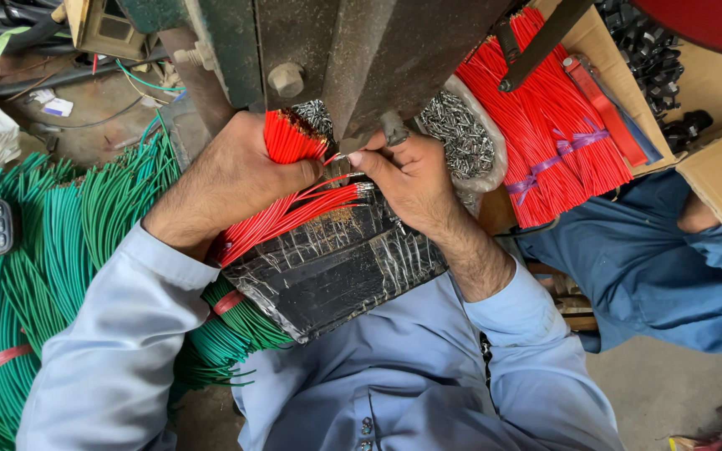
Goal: The person holds a bundle of red insulated wires and uses a red-handled hand tool to work on the bundle, then attaches small metal terminal pins to the stripped wire ends one at a time, placing finished wires aside while working at a bench press.
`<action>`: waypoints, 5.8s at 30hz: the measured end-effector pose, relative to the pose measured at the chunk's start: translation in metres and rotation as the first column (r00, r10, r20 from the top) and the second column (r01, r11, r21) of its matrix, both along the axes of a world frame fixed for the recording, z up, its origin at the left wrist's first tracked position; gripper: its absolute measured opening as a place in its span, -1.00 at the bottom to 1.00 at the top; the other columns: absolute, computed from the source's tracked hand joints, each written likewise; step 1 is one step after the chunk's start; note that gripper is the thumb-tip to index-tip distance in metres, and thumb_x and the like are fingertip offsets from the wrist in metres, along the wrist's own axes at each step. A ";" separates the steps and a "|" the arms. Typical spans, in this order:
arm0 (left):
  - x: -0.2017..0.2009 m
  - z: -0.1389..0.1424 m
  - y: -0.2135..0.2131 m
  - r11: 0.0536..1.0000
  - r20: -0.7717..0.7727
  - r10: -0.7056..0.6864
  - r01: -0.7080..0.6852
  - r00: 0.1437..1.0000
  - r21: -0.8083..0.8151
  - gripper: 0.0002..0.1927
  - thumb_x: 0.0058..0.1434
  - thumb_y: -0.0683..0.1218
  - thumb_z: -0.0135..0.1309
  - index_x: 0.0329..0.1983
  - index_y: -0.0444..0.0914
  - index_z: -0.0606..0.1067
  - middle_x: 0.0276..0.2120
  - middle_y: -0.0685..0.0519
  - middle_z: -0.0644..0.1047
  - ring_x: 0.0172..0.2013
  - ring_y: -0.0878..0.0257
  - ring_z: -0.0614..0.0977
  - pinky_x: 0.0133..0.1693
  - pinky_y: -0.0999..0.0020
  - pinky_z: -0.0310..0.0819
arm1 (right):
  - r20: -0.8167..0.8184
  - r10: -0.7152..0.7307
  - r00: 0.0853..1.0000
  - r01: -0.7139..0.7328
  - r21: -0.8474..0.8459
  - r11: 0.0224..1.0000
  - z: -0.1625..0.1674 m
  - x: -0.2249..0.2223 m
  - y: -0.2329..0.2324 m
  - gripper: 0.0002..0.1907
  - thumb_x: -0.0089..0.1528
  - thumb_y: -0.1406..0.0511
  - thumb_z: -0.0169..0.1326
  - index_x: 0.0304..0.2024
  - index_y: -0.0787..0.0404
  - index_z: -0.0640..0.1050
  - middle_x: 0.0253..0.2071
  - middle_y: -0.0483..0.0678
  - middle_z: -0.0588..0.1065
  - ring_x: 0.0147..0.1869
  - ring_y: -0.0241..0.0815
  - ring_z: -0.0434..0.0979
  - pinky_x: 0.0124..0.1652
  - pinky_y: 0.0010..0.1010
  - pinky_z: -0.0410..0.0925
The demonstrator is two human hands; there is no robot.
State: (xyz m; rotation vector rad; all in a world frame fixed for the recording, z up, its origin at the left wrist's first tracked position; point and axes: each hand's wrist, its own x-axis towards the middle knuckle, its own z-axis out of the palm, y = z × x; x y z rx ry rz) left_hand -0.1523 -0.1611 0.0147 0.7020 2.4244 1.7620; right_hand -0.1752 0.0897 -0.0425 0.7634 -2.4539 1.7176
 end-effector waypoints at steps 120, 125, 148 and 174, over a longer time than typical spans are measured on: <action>0.001 0.003 -0.002 0.999 0.106 0.004 -0.008 0.994 0.039 -0.86 0.16 -0.20 0.18 -0.22 -0.32 0.62 -0.45 0.09 0.62 -0.38 0.40 0.59 -0.28 0.40 0.51 | 0.005 0.020 1.000 -0.020 -0.047 0.999 0.010 0.008 -0.001 -0.89 0.31 0.45 0.21 -0.11 0.34 0.63 -0.21 -0.05 0.61 -0.13 -0.37 0.59 -0.12 -0.50 0.48; 0.001 0.003 0.000 1.000 0.098 -0.007 0.004 0.995 0.030 -0.87 0.16 -0.18 0.21 -0.23 -0.31 0.62 -0.44 0.10 0.63 -0.37 0.41 0.58 -0.26 0.40 0.52 | -0.109 0.131 0.985 -0.110 0.180 0.977 0.043 0.025 0.031 -0.88 0.32 0.43 0.19 -0.08 0.29 0.63 -0.14 -0.04 0.62 -0.08 -0.25 0.65 -0.05 -0.48 0.52; -0.001 0.001 -0.002 0.999 0.032 -0.038 0.037 0.999 0.030 -0.86 0.15 -0.18 0.19 -0.23 -0.32 0.60 -0.46 0.07 0.61 -0.39 0.38 0.58 -0.29 0.38 0.52 | -0.100 0.075 0.992 -0.071 0.044 0.997 0.023 0.014 0.029 -0.90 0.40 0.49 0.09 -0.04 0.36 0.57 -0.07 0.00 0.62 0.05 -0.26 0.66 0.09 -0.45 0.52; -0.003 -0.006 -0.001 0.999 0.119 0.005 -0.011 0.993 0.045 -0.86 0.13 -0.21 0.18 -0.25 -0.34 0.60 -0.49 0.09 0.60 -0.42 0.41 0.56 -0.32 0.39 0.51 | -0.041 0.041 0.998 -0.041 0.013 0.999 0.006 0.000 0.001 -0.93 0.35 0.42 0.20 -0.14 0.32 0.63 -0.22 -0.09 0.63 -0.12 -0.40 0.60 -0.09 -0.53 0.48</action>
